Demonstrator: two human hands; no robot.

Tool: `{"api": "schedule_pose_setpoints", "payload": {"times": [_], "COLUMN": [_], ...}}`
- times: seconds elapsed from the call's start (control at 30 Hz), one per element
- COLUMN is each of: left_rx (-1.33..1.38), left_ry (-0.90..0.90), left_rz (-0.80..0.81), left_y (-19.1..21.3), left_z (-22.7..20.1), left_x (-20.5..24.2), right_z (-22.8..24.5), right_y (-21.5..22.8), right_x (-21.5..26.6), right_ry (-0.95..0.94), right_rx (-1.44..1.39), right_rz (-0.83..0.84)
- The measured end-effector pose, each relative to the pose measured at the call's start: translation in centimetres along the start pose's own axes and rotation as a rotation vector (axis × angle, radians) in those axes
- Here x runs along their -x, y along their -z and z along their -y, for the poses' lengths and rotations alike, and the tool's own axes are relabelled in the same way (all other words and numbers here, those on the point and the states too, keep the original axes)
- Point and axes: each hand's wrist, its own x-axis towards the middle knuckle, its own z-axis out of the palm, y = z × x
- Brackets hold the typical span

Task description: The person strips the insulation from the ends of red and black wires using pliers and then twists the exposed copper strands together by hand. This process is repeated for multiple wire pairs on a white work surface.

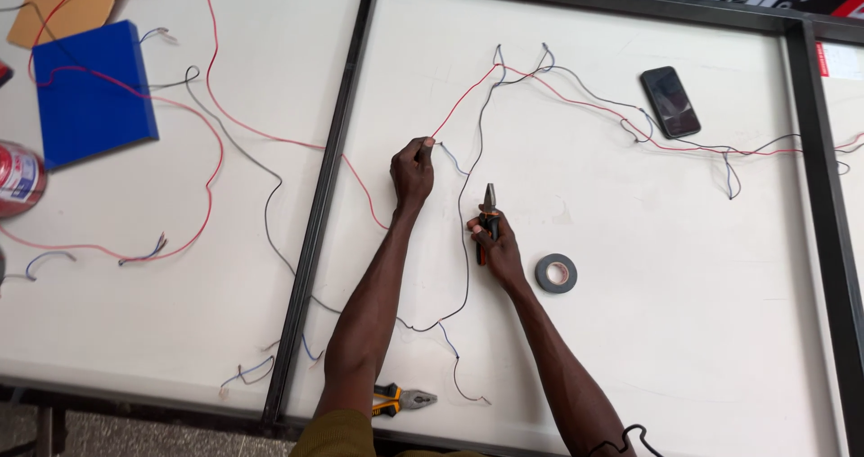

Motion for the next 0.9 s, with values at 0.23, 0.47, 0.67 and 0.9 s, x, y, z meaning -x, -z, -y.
{"api": "schedule_pose_setpoints", "payload": {"times": [0.23, 0.47, 0.67, 0.9], "left_rx": [0.209, 0.127, 0.128, 0.169], "left_ry": [0.127, 0.320, 0.395, 0.245], "left_rz": [0.050, 0.428, 0.309, 0.185], "left_y": [-0.4, 3.6, 3.4, 1.3], "left_z": [-0.3, -4.6, -2.9, -2.5], "left_x": [0.1, 3.0, 5.2, 5.1], "right_z": [-0.9, 1.8, 4.2, 4.2], "right_y": [0.4, 2.3, 5.8, 4.5], "right_x": [-0.3, -0.9, -5.4, -12.5], "right_ry": [-0.042, -0.136, -0.146, -0.092], "right_rx": [-0.027, -0.119, 0.265, 0.509], "right_rz": [0.001, 0.133, 0.289, 0.450]}}
